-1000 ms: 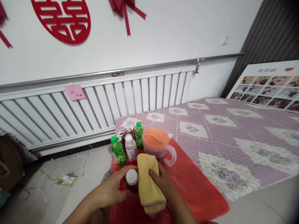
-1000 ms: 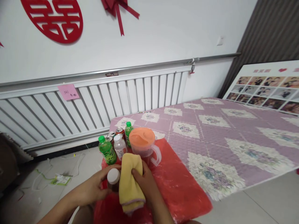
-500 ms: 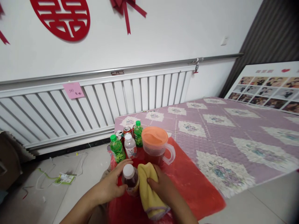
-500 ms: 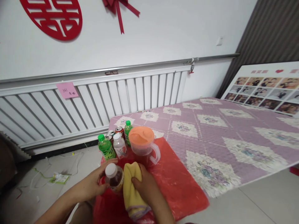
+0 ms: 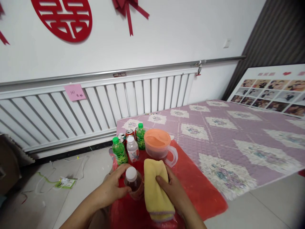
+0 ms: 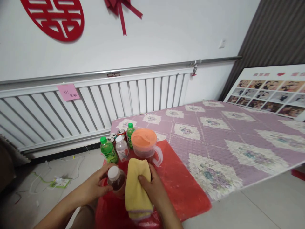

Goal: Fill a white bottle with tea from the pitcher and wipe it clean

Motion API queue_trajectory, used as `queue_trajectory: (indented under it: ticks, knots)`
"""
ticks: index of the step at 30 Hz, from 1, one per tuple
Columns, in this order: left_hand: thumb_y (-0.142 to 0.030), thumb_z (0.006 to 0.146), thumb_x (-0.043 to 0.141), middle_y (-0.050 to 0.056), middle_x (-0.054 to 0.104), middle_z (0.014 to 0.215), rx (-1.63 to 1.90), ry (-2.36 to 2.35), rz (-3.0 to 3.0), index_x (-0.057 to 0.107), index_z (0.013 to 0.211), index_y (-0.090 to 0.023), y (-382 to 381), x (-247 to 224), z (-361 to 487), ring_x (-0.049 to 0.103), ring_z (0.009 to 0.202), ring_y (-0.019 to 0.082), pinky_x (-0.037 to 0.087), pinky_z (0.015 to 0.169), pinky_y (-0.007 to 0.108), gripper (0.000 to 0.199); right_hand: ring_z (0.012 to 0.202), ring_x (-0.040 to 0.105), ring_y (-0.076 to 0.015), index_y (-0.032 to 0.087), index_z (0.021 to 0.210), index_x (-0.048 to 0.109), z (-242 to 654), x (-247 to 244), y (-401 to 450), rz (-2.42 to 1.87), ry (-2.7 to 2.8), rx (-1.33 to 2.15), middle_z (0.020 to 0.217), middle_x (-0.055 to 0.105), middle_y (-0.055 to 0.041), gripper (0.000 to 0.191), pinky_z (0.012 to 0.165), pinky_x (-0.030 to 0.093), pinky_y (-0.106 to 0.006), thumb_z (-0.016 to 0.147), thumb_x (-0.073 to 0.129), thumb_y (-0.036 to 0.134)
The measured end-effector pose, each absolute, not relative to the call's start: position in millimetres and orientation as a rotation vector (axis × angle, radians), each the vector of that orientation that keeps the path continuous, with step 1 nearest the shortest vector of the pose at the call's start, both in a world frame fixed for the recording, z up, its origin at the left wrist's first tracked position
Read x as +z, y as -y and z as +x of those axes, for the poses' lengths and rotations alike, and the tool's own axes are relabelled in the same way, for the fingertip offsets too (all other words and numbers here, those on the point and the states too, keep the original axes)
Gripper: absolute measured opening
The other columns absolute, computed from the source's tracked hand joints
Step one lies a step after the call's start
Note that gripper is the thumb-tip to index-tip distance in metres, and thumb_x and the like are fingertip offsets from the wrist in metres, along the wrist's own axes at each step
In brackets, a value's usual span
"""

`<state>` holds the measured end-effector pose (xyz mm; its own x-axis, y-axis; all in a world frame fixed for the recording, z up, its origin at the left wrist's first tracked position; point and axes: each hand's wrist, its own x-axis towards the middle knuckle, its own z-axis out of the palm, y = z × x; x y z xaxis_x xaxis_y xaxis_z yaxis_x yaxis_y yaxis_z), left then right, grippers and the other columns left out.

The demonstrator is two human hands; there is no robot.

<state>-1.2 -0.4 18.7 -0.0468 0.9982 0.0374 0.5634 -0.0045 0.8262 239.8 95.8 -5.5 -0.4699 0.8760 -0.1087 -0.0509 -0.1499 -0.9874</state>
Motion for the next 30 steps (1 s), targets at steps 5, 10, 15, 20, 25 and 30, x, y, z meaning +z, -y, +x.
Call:
queue_trajectory:
  ticks: [5, 10, 15, 20, 25, 30]
  knots:
    - [-0.011, 0.064, 0.065, 0.004, 0.065, 0.124, 0.984, -1.625, 1.456, 0.052, 0.127, -0.024, 0, 15, 9, 0.059, 0.114, 0.026, 0.048, 0.098, 0.037, 0.066, 0.104, 0.069, -0.0314, 0.022, 0.13, 0.048, 233, -6, -94, -0.911, 1.347, 1.792, 0.122, 0.07, -0.0117, 0.063, 0.083, 0.056, -0.045, 0.076, 0.069, 0.047]
    - [-0.012, 0.065, 0.067, 0.004, 0.065, 0.123, 1.031, -1.696, 1.451, 0.052, 0.126, -0.023, -1, 13, 26, 0.058, 0.113, 0.026, 0.048, 0.096, 0.037, 0.063, 0.111, 0.066, -0.0306, 0.022, 0.133, 0.049, 225, -6, -90, -0.879, 1.458, 1.793, 0.126, 0.068, -0.0108, 0.066, 0.091, 0.054, -0.044, 0.075, 0.07, 0.045]
    - [-0.008, 0.065, 0.065, 0.004, 0.063, 0.128, 0.958, -1.6, 1.527, 0.051, 0.129, -0.024, -1, 26, 25, 0.056, 0.12, 0.027, 0.045, 0.103, 0.038, 0.067, 0.118, 0.063, -0.0326, 0.024, 0.137, 0.044, 221, -13, -91, -0.894, 1.417, 1.851, 0.131, 0.065, -0.0115, 0.07, 0.084, 0.057, -0.043, 0.076, 0.067, 0.049]
    - [-0.003, 0.062, 0.061, 0.006, 0.063, 0.132, 0.946, -1.6, 1.531, 0.049, 0.132, -0.023, -1, 33, 26, 0.06, 0.114, 0.027, 0.047, 0.102, 0.04, 0.074, 0.116, 0.064, -0.0338, 0.024, 0.134, 0.048, 217, -21, -94, -0.875, 1.384, 1.837, 0.129, 0.067, -0.012, 0.068, 0.084, 0.057, -0.044, 0.076, 0.068, 0.053]
    - [-0.005, 0.06, 0.06, 0.006, 0.063, 0.127, 1.097, -1.663, 1.431, 0.046, 0.127, -0.023, 0, 9, 31, 0.057, 0.118, 0.027, 0.046, 0.105, 0.04, 0.071, 0.11, 0.067, -0.0321, 0.022, 0.133, 0.047, 217, -19, -92, -0.886, 1.377, 1.796, 0.126, 0.068, -0.0131, 0.062, 0.085, 0.056, -0.044, 0.081, 0.067, 0.049]
    - [-0.018, 0.065, 0.07, 0.011, 0.058, 0.129, 1.268, -1.631, 1.299, 0.041, 0.127, -0.02, 4, -18, 35, 0.058, 0.117, 0.029, 0.048, 0.101, 0.042, 0.068, 0.105, 0.069, -0.0318, 0.023, 0.136, 0.046, 218, -20, -84, -0.956, 1.342, 1.773, 0.126, 0.068, -0.0129, 0.067, 0.081, 0.057, -0.044, 0.079, 0.067, 0.052]
